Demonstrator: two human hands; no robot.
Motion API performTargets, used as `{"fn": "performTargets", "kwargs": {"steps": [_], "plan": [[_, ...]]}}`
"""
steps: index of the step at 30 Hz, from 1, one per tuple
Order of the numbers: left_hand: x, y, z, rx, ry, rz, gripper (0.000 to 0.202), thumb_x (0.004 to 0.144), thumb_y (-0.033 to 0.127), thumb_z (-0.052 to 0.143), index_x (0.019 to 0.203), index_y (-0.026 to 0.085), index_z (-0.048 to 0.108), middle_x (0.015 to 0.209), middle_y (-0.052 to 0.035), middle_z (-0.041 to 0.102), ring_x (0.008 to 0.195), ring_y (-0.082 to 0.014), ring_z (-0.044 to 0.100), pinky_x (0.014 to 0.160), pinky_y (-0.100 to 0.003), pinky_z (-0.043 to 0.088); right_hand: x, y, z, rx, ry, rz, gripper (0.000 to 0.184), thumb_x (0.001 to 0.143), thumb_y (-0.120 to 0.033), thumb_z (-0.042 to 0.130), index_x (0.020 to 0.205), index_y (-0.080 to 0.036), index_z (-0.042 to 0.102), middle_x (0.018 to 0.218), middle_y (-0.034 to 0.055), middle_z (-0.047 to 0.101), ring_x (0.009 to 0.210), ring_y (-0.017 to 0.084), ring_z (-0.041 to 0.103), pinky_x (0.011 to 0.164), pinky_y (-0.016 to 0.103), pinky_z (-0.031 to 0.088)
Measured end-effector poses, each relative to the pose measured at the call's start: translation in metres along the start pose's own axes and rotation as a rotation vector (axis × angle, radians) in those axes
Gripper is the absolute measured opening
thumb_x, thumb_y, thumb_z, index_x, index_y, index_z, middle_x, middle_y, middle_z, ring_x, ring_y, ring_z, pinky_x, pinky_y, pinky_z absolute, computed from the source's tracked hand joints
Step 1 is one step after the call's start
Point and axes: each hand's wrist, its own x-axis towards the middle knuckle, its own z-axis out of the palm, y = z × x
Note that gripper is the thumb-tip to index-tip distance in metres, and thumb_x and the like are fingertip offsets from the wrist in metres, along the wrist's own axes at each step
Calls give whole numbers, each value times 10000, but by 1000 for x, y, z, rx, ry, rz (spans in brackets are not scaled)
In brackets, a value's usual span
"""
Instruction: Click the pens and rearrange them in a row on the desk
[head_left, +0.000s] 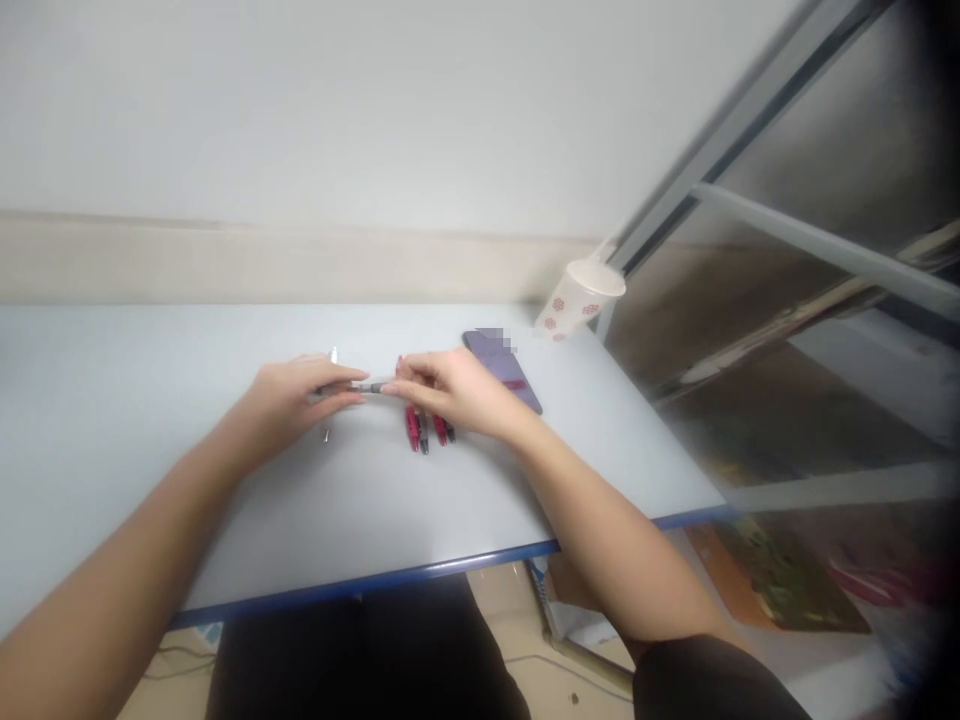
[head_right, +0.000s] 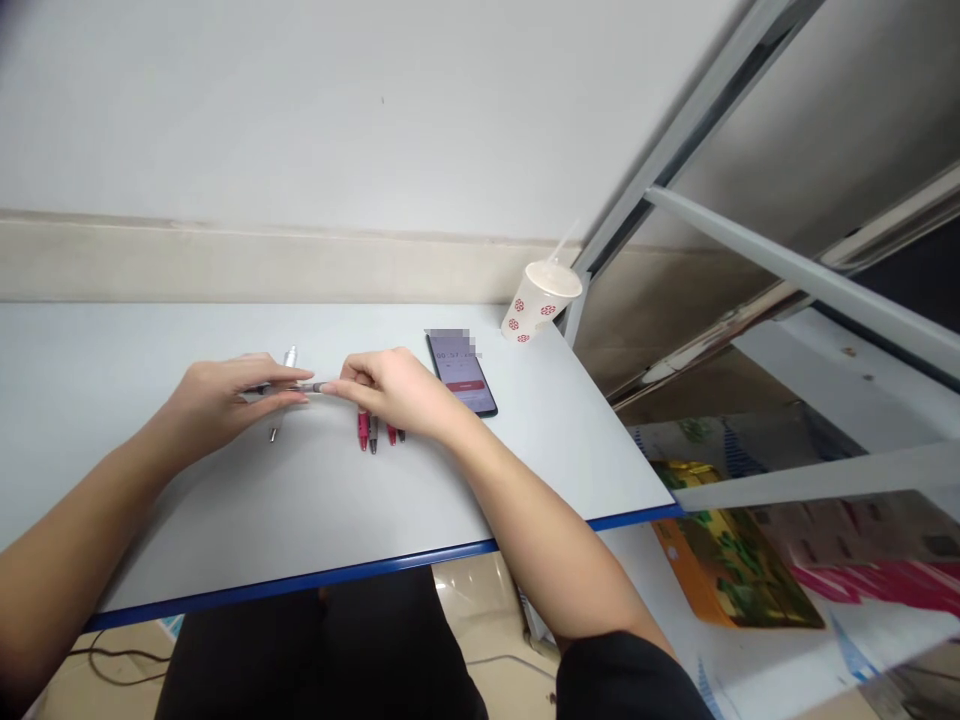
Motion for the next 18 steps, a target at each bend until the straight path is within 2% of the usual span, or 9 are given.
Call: {"fn": "performTargets", "kwargs": {"steps": [4,8,12,15,18], "plan": [[0,1,2,111,-41,92,361,1108,402,468,1070,258,797,887,-24,791,816,-203,697,861,-328,522,4,-2,5,-108,35,43,470,1112,-429,485,698,-207,489,568,-4,658,388,86,491,526,256,407],[0,3,2,198,13,155,357,1121,357,452,1034,251,782,909,-30,787,853,-204,690,892,-330,507,4,-3,11,-60,35,95,549,1119,-508,417,662,-213,485,526,9,628,386,106,481,537,277,418],[-2,2,4,211,-1,147,386,1127,367,426,1051,237,781,861,-34,758,811,-198,670,813,-312,511,2,2,10,-125,73,-45,307,1058,-490,599,930,-210,600,611,-37,654,449,108,504,567,260,382],[-2,1,5,190,-9,180,415,1133,389,414,1036,232,786,827,-32,743,783,-194,661,815,-312,524,4,7,10,-277,110,-147,331,1092,-427,540,847,-209,583,599,-32,595,518,119,500,628,277,365],[-2,2,7,183,33,198,411,1129,405,435,1034,223,791,798,-33,731,754,-193,654,819,-318,541,7,8,11,-298,141,-144,437,1115,-409,468,731,-208,529,618,-10,568,587,137,510,656,291,353]]}}
